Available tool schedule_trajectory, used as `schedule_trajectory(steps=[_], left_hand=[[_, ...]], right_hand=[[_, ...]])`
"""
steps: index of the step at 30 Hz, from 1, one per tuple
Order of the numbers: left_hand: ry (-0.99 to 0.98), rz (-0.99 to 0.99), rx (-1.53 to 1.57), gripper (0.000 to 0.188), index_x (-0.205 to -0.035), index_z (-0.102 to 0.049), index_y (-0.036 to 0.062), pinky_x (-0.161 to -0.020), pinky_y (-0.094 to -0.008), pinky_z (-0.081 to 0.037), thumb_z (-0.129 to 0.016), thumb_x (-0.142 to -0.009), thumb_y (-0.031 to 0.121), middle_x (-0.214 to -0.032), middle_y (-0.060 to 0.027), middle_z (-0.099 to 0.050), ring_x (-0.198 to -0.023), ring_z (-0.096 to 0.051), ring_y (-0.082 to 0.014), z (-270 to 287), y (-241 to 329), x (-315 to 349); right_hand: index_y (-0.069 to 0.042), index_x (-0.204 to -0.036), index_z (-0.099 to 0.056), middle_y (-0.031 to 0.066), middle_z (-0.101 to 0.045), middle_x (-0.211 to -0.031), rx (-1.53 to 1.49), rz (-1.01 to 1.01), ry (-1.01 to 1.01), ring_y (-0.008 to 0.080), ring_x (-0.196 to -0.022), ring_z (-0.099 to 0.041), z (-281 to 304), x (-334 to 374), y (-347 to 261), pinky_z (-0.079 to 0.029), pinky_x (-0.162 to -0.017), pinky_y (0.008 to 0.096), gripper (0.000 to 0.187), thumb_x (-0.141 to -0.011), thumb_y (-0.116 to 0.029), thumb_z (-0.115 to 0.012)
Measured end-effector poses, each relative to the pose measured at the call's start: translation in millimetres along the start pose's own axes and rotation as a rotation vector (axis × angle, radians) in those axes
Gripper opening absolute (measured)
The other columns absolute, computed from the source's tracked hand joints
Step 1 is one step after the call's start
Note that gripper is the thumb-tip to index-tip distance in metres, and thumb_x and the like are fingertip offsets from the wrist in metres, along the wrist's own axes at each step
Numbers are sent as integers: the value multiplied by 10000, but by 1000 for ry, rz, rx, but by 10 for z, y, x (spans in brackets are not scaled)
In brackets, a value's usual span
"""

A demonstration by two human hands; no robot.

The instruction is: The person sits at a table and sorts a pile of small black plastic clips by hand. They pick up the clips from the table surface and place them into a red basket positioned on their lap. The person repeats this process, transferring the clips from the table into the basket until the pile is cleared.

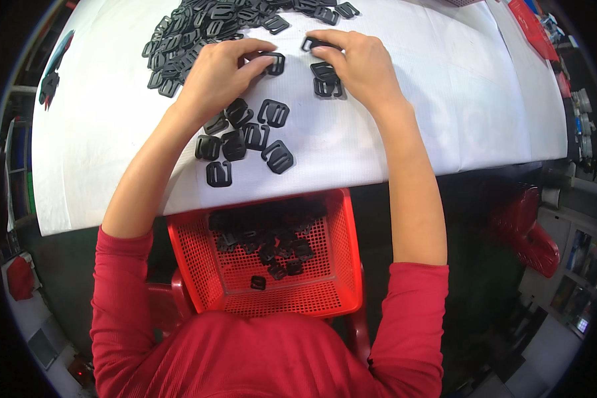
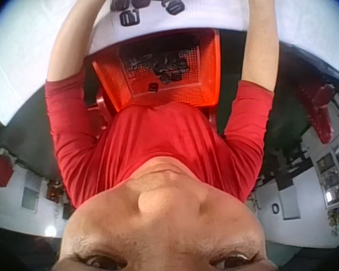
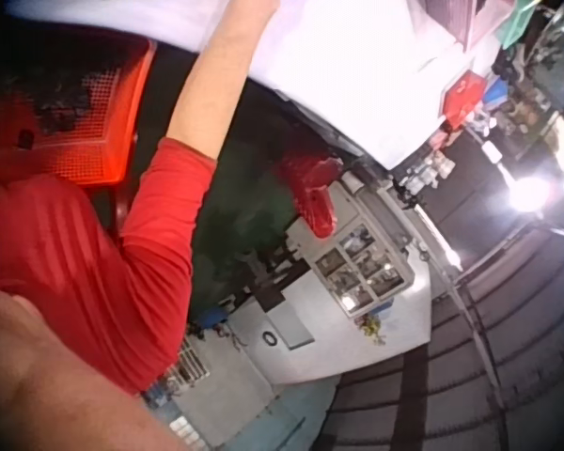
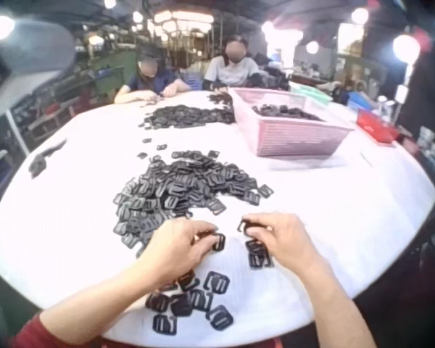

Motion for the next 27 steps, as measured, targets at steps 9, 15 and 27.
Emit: schedule_trajectory(steps=[9,15,27], left_hand=[[205,-319,-232,183,-1015,-733,106,-848,-356,-502,-643,-876,184,-1038,-35,-681,-977,-618,-235,-33,212,89],[197,-280,-146,187,-1026,-727,89,-856,-359,-498,-650,-870,158,-1032,-54,-681,-970,-627,-255,-84,322,144],[357,-6,-52,243,-1082,-717,92,-803,-320,-496,-660,-847,67,-1051,-92,-682,-913,-635,-218,311,-114,936]], right_hand=[[-117,-955,-747,44,-705,-955,101,74,-28,215,-876,-642,213,202,-207,-509,-764,331,197,-795,-223,-704],[-117,-924,-739,16,-705,-909,199,150,233,210,-868,-640,67,358,-177,-516,-748,341,144,-816,-192,-681],[-99,-912,-729,10,-698,-872,485,259,269,201,-826,-640,-82,392,-228,-533,-720,340,120,-817,-159,-688]])
Point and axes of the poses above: each hand's wrist, its own x-axis away from the middle knuckle, its own z-axis out of the back of the hand, y = z × x, the point moved 2 cm from there along -x, towards the middle knuckle
